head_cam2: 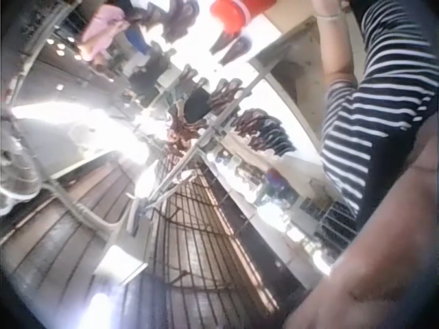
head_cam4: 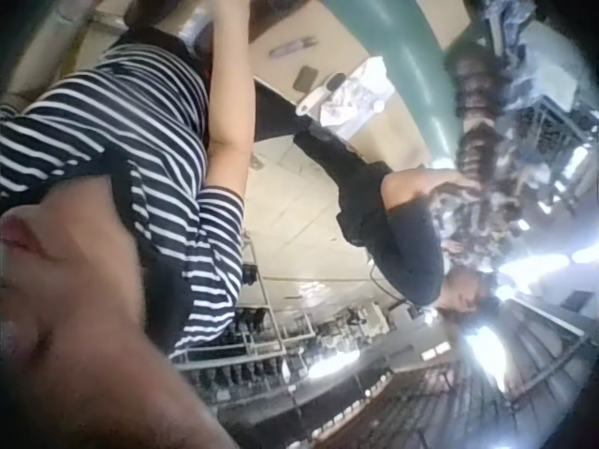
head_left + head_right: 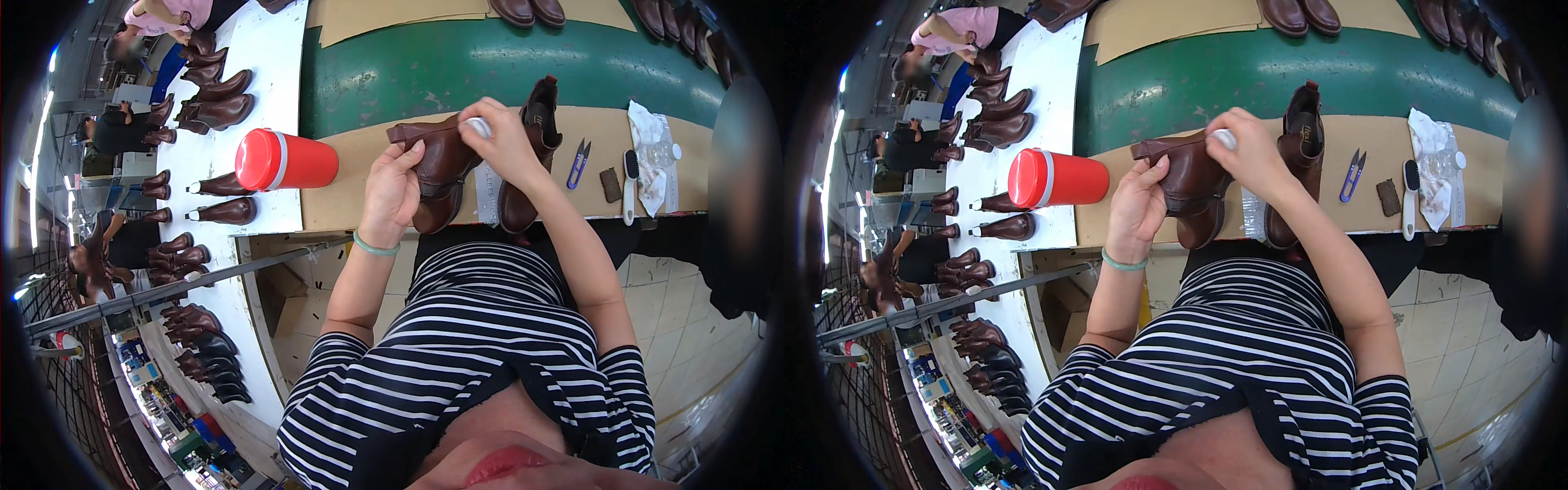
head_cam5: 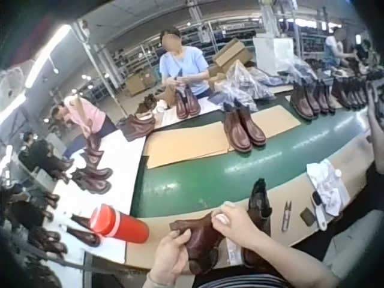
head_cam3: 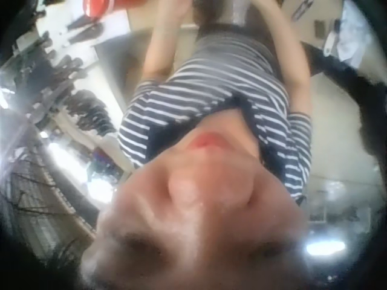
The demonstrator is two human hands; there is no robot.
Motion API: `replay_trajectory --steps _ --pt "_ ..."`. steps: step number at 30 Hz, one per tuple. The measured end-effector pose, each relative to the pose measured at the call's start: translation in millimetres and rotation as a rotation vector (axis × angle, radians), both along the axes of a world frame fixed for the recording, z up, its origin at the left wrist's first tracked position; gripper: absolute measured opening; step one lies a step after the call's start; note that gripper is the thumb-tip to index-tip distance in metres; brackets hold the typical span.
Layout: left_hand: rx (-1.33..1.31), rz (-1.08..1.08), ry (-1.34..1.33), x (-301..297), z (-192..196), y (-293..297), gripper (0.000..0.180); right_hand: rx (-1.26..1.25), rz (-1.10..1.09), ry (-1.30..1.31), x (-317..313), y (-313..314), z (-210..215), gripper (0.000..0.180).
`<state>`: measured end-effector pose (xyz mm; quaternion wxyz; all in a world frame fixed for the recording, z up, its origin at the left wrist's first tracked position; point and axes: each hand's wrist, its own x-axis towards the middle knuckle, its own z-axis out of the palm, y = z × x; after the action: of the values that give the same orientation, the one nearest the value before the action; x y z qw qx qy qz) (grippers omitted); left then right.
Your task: Cleaning and inspecting leather boots on a factory production line.
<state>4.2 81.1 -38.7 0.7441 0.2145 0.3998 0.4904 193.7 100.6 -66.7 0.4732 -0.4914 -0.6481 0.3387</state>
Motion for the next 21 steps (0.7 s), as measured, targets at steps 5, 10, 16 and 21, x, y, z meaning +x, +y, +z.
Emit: replay_trajectory --steps 5,10,16,21 --pt "0.091 -0.079 0.024 4 8 23 0.03 -0.287 -0.061 0.404 16 -19 10 0.013" --pt "0.101 -0.199 0.294 35 -23 52 0.039 -0.482 0.056 0.857 35 -22 20 0.02" --pt "0.839 -0.065 0.643 61 4 14 0.047 -0.336 -0.093 0.753 53 -41 27 0.018" --pt "0.311 -0.55 0.11 50 12 9 0.04 -0.209 0.008 0.675 54 -47 36 0.018"
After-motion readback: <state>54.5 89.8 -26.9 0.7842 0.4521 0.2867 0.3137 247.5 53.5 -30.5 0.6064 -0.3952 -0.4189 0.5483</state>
